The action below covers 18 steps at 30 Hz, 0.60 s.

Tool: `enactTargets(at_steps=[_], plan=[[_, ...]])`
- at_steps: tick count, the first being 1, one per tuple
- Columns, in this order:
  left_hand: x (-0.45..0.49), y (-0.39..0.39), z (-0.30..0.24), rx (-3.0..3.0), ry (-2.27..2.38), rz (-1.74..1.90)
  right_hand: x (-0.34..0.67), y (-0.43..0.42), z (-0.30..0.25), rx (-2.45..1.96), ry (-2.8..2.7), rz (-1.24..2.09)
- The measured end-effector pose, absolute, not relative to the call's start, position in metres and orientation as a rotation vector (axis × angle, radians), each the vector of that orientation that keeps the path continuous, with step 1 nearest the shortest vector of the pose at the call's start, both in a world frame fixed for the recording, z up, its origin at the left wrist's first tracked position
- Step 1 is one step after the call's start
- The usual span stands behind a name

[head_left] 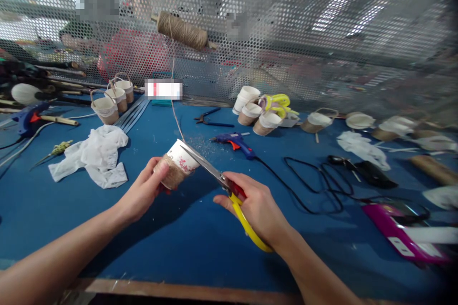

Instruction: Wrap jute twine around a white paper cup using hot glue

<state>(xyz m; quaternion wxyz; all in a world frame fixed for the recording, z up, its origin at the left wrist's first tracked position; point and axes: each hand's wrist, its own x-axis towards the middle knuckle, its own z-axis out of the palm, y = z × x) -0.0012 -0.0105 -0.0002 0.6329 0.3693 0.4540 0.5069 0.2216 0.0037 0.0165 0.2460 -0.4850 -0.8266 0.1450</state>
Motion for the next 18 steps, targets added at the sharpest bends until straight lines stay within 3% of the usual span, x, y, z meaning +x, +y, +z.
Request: enactTargets(at_steps=[5, 18], plan=[[-0.0025, -0.01, 0.0022, 0.675, 0.867, 1.035, 0.2241, 0.0056, 0.0143, -1.327, -2.251, 0.368], [-0.0037, -0.0118, 0.0023, 0.811, 0.931, 1.07, 0.2232, 0.0069, 0.0142, -1.372, -2.284, 0.348]])
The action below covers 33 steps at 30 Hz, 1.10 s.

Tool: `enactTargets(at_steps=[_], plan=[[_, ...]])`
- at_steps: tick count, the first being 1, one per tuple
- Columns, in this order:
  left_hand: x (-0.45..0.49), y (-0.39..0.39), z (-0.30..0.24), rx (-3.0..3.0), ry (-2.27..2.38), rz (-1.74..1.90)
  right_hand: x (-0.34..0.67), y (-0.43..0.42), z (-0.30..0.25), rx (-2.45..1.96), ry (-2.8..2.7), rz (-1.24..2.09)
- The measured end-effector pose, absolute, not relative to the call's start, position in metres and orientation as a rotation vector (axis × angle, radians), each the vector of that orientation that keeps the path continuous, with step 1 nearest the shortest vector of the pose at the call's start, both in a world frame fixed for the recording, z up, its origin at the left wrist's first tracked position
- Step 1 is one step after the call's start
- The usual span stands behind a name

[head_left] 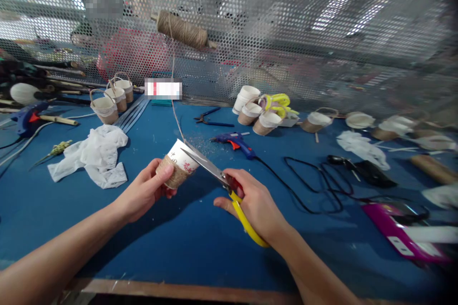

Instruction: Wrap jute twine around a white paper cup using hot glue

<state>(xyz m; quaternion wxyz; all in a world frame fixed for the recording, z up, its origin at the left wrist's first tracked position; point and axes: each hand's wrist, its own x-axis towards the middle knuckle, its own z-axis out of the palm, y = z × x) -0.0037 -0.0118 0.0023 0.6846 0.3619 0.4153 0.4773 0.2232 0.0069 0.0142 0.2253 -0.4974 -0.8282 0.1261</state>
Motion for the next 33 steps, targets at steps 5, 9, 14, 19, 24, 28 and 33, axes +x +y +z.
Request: enactTargets(at_steps=[5, 9, 14, 19, 24, 28, 33], plan=[[-0.0037, -0.0116, 0.0013, 0.806, 0.943, 1.093, 0.2233, 0.0063, 0.0124, -1.327, -2.258, 0.383], [-0.0047, -0.011, 0.0003, 0.815, 0.954, 1.108, 0.2238, 0.0061, 0.0129, -1.345, -2.268, 0.387], [-0.0042, -0.0094, -0.0008, 0.844, 0.966, 1.111, 0.2233, 0.0058, 0.015, -1.365, -2.264, 0.383], [-0.0042, -0.0102, 0.0004, 0.862, 1.002, 1.12, 0.2238, 0.005, 0.0152, -1.392, -2.264, 0.385], [-0.0044, -0.0095, 0.0022, 0.893, 1.044, 1.139, 0.2265, 0.0054, 0.0135, -1.361, -2.265, 0.354], [-0.0036, -0.0083, 0.0015, 0.868, 1.048, 1.154, 0.2278, 0.0055, 0.0128, -1.354, -2.264, 0.348], [-0.0034, -0.0071, -0.0016, 0.739, 0.871, 1.127, 0.228, 0.0048, 0.0142, -1.345, -2.248, 0.356]])
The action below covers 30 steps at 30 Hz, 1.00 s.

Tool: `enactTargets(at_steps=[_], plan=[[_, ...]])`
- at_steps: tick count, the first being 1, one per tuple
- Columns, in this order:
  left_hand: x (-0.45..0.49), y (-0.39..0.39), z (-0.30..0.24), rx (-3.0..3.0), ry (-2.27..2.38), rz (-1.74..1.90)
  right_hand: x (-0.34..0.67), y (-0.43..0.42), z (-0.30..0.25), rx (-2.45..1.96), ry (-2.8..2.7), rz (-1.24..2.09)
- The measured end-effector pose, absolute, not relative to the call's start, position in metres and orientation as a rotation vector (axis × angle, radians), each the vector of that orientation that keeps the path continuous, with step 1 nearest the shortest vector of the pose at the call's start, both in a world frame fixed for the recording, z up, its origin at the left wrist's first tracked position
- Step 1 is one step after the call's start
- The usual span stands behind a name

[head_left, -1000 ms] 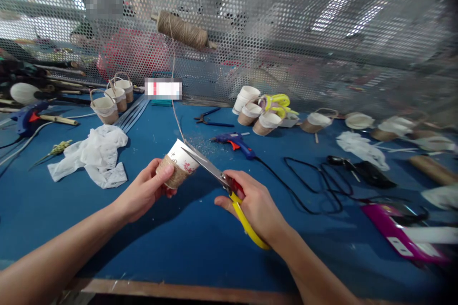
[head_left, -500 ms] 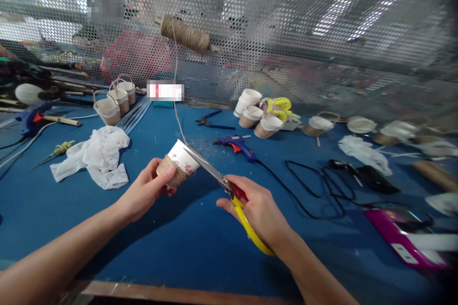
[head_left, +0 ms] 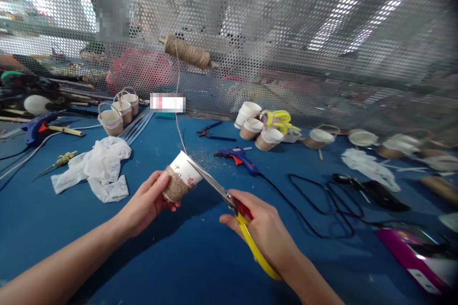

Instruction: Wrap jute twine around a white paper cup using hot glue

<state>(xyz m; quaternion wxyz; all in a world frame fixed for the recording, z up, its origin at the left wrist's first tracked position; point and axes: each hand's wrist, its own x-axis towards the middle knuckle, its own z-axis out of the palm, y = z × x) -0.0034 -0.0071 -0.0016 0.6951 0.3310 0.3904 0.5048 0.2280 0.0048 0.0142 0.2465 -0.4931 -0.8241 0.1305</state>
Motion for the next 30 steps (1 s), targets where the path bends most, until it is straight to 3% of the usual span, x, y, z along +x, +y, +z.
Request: enactTargets(at_steps=[30], plan=[[-0.0074, -0.0046, -0.0012, 0.774, 0.938, 1.144, 0.2292, 0.0051, 0.0105, -1.372, -2.285, 0.37]])
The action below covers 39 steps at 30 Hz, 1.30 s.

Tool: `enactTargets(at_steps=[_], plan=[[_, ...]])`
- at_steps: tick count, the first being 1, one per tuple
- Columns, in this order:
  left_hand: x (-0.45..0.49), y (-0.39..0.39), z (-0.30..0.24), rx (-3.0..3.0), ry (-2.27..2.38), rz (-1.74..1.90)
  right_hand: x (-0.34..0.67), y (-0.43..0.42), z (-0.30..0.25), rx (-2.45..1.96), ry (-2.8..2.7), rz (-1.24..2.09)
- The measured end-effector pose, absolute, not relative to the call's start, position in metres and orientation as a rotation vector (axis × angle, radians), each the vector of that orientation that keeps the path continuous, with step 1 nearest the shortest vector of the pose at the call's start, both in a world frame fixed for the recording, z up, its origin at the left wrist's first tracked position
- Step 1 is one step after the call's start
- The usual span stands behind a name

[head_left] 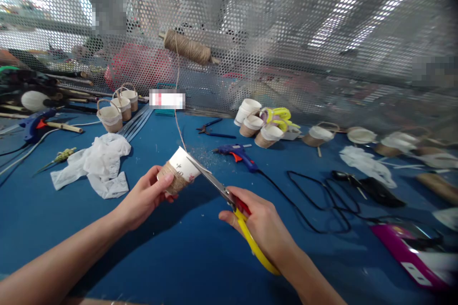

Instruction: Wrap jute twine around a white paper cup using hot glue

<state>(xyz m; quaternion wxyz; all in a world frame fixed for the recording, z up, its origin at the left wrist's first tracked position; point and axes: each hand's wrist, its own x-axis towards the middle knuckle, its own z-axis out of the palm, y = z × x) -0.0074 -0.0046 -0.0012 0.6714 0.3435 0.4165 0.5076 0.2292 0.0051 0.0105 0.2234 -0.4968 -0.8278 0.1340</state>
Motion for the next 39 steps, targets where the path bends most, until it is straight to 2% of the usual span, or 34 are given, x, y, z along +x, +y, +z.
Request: enactTargets(at_steps=[39], plan=[[-0.0024, -0.0082, -0.002, 0.892, 1.011, 1.153, 0.2213, 0.0047, 0.0087, -1.427, -2.218, 0.434]])
